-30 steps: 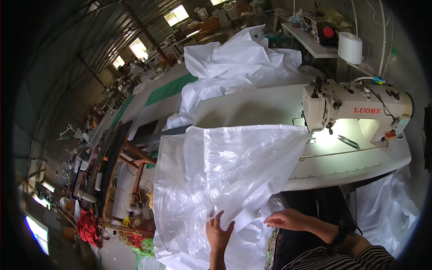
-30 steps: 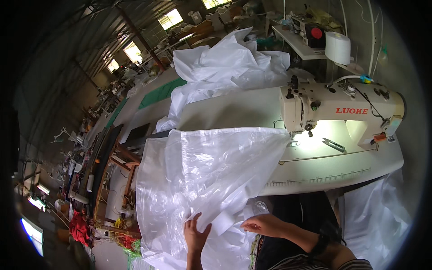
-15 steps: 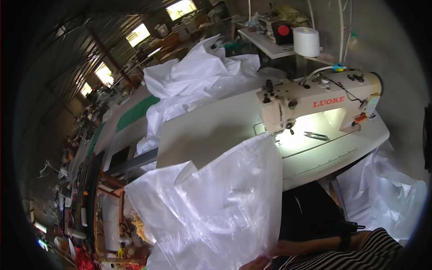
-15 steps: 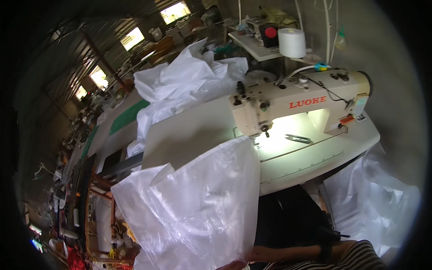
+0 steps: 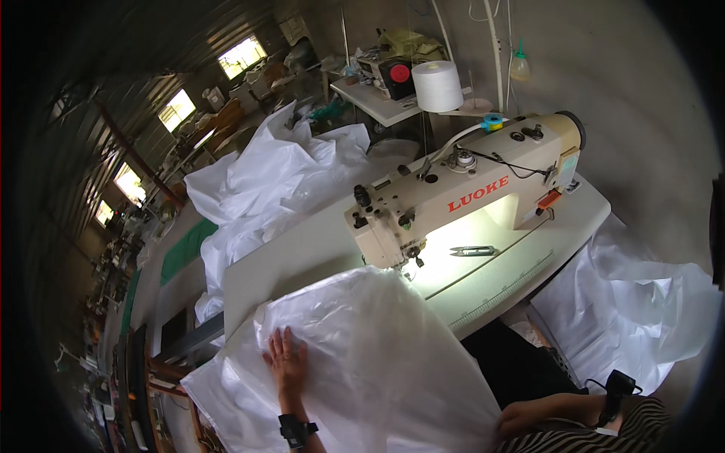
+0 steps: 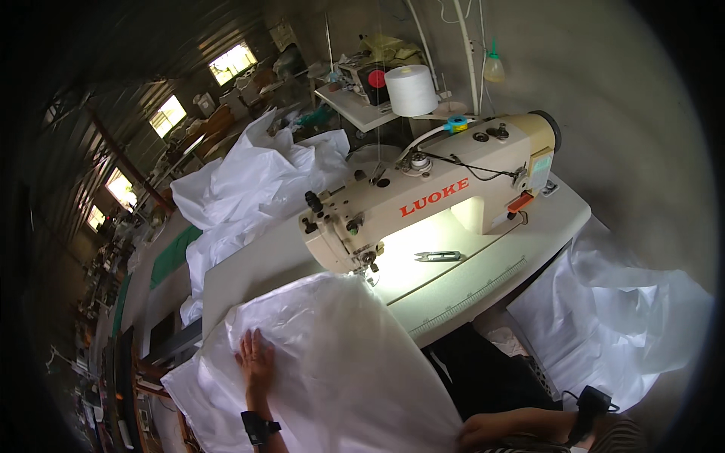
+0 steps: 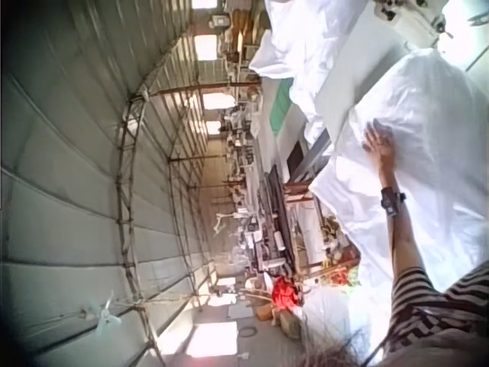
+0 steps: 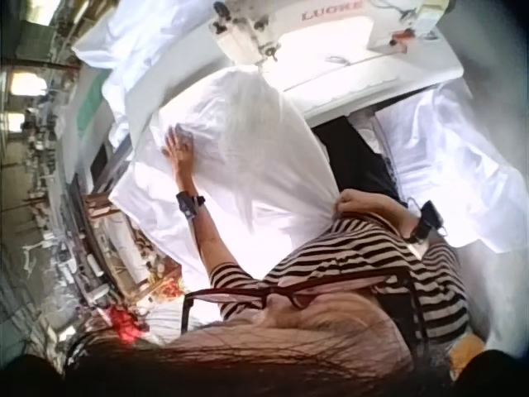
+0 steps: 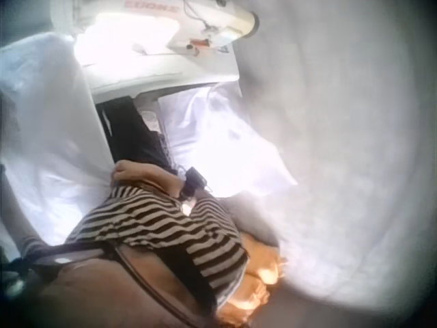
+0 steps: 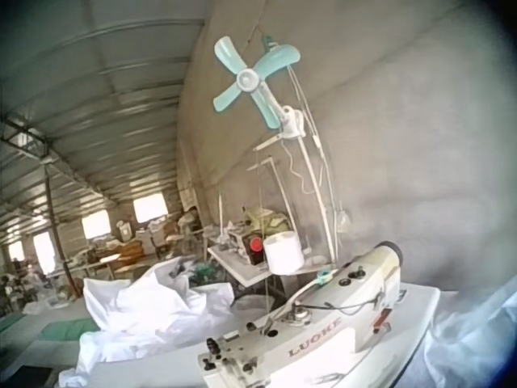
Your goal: Sewing the edges of large white plastic sheets or bags using an industrial sewing machine in a factory.
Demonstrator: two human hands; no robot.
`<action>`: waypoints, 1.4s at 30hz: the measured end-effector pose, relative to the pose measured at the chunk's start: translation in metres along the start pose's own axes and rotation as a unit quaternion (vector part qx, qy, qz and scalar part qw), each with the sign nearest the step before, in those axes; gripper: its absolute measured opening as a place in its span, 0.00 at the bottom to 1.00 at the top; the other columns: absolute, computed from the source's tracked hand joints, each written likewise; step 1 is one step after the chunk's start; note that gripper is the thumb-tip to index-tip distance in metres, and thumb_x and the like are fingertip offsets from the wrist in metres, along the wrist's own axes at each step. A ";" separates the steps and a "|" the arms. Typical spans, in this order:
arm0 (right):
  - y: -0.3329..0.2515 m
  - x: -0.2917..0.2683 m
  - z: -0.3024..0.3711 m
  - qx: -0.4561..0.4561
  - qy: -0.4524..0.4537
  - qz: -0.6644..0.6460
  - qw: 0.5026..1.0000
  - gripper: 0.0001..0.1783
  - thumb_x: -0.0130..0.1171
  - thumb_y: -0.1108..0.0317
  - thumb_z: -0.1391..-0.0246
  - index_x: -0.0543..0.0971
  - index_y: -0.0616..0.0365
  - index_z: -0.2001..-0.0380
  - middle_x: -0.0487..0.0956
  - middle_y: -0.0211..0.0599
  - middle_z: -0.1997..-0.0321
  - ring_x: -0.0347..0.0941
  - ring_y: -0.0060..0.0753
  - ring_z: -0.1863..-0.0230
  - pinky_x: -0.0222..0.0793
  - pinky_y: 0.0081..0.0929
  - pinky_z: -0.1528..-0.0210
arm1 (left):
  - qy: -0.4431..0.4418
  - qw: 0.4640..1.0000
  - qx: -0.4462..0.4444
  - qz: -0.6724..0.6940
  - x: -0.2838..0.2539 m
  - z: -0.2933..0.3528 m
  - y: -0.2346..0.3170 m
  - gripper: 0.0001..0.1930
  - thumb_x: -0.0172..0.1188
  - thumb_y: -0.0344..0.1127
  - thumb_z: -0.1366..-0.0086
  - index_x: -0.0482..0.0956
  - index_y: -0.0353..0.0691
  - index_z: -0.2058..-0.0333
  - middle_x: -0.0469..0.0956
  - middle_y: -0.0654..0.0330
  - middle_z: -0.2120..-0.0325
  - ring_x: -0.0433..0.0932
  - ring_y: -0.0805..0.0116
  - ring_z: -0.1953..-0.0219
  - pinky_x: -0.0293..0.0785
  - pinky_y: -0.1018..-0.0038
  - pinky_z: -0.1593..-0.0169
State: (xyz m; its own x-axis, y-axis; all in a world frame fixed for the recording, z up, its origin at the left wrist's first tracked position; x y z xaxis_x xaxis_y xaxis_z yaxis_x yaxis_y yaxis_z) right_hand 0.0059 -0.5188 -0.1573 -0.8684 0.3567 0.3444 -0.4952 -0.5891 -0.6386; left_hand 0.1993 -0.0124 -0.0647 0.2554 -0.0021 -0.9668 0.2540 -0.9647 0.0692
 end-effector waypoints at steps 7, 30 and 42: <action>-0.036 -0.013 -0.016 -0.123 0.103 0.158 0.974 0.31 0.53 0.43 0.36 0.78 0.64 0.49 0.83 0.48 0.55 0.79 0.38 0.52 0.69 0.31 0.46 | -0.018 0.998 0.060 0.029 -0.018 0.012 -0.030 0.30 0.56 0.45 0.34 0.64 0.50 0.34 0.62 0.55 0.33 0.59 0.51 0.31 0.49 0.45 0.31; -0.054 -0.025 -0.007 -0.207 0.239 -0.164 0.934 0.26 0.57 0.58 0.34 0.69 0.62 0.39 0.80 0.41 0.54 0.75 0.24 0.54 0.71 0.24 0.51 | 0.076 0.950 0.031 0.300 -0.096 0.121 0.123 0.20 0.69 0.33 0.47 0.79 0.45 0.53 0.78 0.58 0.53 0.76 0.52 0.50 0.69 0.55 0.46; -0.096 -0.052 0.015 -0.308 0.316 -0.032 0.897 0.37 0.58 0.57 0.36 0.57 0.65 0.32 0.80 0.48 0.54 0.78 0.30 0.56 0.72 0.27 0.53 | 0.134 0.985 -0.023 0.103 -0.057 0.234 0.213 0.19 0.73 0.37 0.52 0.81 0.55 0.59 0.73 0.68 0.65 0.72 0.67 0.66 0.64 0.64 0.56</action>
State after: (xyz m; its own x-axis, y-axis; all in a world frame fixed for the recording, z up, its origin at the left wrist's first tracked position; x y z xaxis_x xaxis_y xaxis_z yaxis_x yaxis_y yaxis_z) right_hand 0.0981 -0.4912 -0.1037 -0.5547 0.8300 0.0586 -0.2654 -0.1098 -0.9579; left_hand 0.0205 -0.2796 -0.0519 0.5421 -0.1205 -0.8316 0.2114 -0.9383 0.2738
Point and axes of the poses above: each hand's wrist, its own z-axis away from the middle knuckle, its own x-axis out of the palm, y = z × x, the point moved 7 cm from there along -z, towards the middle knuckle
